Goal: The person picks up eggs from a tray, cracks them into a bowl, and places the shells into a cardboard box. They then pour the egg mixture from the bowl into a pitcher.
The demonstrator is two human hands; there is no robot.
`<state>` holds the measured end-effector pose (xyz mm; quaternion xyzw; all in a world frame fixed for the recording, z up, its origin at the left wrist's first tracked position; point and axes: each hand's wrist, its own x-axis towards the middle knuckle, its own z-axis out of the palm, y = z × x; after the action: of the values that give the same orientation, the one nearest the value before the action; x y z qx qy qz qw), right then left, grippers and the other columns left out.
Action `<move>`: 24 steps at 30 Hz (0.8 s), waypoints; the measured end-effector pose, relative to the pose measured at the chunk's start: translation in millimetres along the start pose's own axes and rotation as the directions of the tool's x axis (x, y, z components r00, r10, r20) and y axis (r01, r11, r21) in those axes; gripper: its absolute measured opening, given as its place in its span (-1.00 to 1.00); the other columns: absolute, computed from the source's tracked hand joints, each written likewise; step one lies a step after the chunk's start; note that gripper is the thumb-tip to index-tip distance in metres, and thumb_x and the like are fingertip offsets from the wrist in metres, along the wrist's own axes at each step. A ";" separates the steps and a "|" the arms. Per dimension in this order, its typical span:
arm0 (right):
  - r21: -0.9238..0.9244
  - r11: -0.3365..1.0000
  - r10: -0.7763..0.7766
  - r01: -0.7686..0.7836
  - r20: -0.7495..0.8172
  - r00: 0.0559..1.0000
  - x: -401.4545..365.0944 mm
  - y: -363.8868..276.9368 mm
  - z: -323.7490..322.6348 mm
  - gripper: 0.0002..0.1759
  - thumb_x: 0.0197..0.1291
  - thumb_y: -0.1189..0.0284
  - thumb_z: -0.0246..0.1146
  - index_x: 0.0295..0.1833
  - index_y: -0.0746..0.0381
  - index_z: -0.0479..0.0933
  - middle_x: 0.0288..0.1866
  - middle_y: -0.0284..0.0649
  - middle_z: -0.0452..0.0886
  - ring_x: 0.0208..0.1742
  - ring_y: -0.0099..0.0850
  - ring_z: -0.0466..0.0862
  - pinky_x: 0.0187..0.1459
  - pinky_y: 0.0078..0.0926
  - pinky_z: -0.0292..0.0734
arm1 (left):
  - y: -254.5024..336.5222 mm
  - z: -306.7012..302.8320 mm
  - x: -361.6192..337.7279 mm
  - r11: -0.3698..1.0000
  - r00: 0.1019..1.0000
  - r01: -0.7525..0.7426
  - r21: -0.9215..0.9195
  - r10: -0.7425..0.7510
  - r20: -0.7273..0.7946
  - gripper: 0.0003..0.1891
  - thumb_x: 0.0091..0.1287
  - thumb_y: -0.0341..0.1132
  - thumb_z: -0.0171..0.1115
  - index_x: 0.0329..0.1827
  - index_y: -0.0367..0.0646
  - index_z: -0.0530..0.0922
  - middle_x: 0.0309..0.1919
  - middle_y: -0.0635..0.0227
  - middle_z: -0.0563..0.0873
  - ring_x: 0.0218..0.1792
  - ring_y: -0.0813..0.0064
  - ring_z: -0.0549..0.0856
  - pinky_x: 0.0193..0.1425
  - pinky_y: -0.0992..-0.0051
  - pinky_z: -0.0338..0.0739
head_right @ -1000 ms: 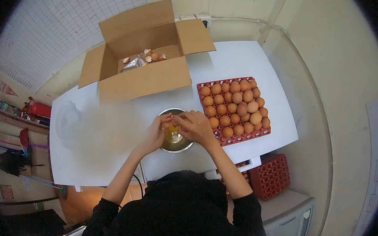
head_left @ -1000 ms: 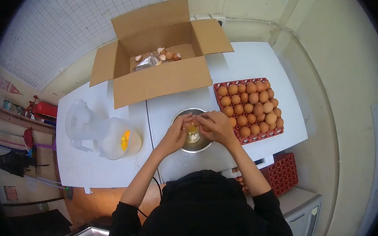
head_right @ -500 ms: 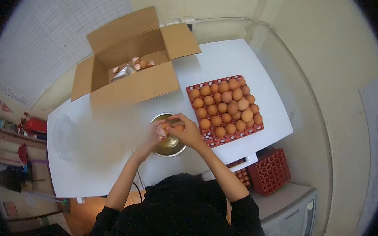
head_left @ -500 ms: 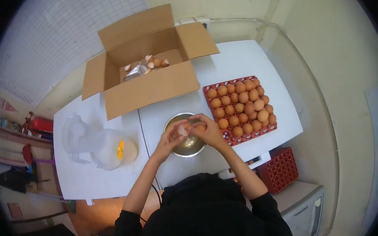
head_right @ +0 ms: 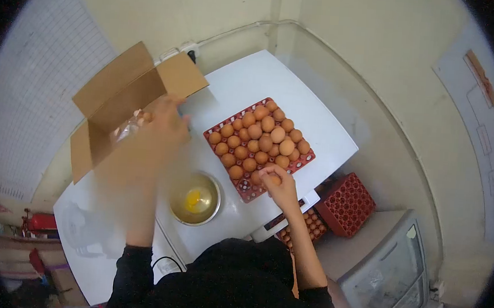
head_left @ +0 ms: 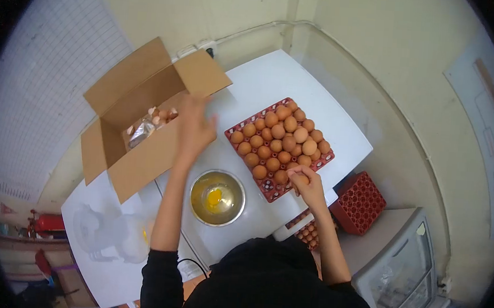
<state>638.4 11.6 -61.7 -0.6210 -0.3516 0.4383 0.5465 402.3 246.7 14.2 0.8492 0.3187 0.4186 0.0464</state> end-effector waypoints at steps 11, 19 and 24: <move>-0.173 0.982 -0.118 0.076 -0.244 0.963 -30.0 6.7 -54.4 -0.77 0.31 0.32 0.33 -0.25 0.29 0.65 -0.48 -0.41 0.62 -0.56 -0.71 0.44 -0.50 -0.67 0.33 | 15.7 161.0 25.4 0.913 0.775 -0.095 -0.396 0.317 0.546 -0.31 -0.05 -0.67 0.24 0.27 -0.07 0.48 0.04 0.09 0.59 0.00 -0.04 0.61 0.10 0.18 0.58; 0.167 0.976 0.123 -0.139 0.102 0.987 -20.6 12.1 -14.0 -0.69 0.37 0.29 0.29 0.07 0.24 0.47 -0.39 -0.33 0.53 -0.45 -0.59 0.57 -0.44 -0.60 0.51 | 25.9 106.7 -9.5 0.851 0.917 0.304 -0.428 -0.139 0.375 -0.62 0.22 -0.44 0.32 0.10 -0.13 0.45 -0.25 0.25 0.58 -0.28 0.29 0.61 -0.16 0.38 0.57; -0.143 0.924 -0.334 0.354 0.144 0.931 5.8 -13.2 65.7 -0.64 0.38 0.35 0.27 0.20 0.25 0.43 -0.23 -0.12 0.58 -0.21 -0.38 0.65 -0.17 -0.37 0.59 | 37.4 37.2 -111.8 -0.103 0.526 0.799 -0.592 -0.356 0.772 -0.70 0.61 -0.12 -0.10 0.21 -0.04 0.44 -0.24 0.40 0.60 -0.34 0.60 0.58 -0.31 0.55 0.49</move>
<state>580.1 43.2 -50.8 -0.5661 -0.5221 0.3402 0.5396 398.7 159.3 -73.1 0.4537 0.3301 0.2778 0.7798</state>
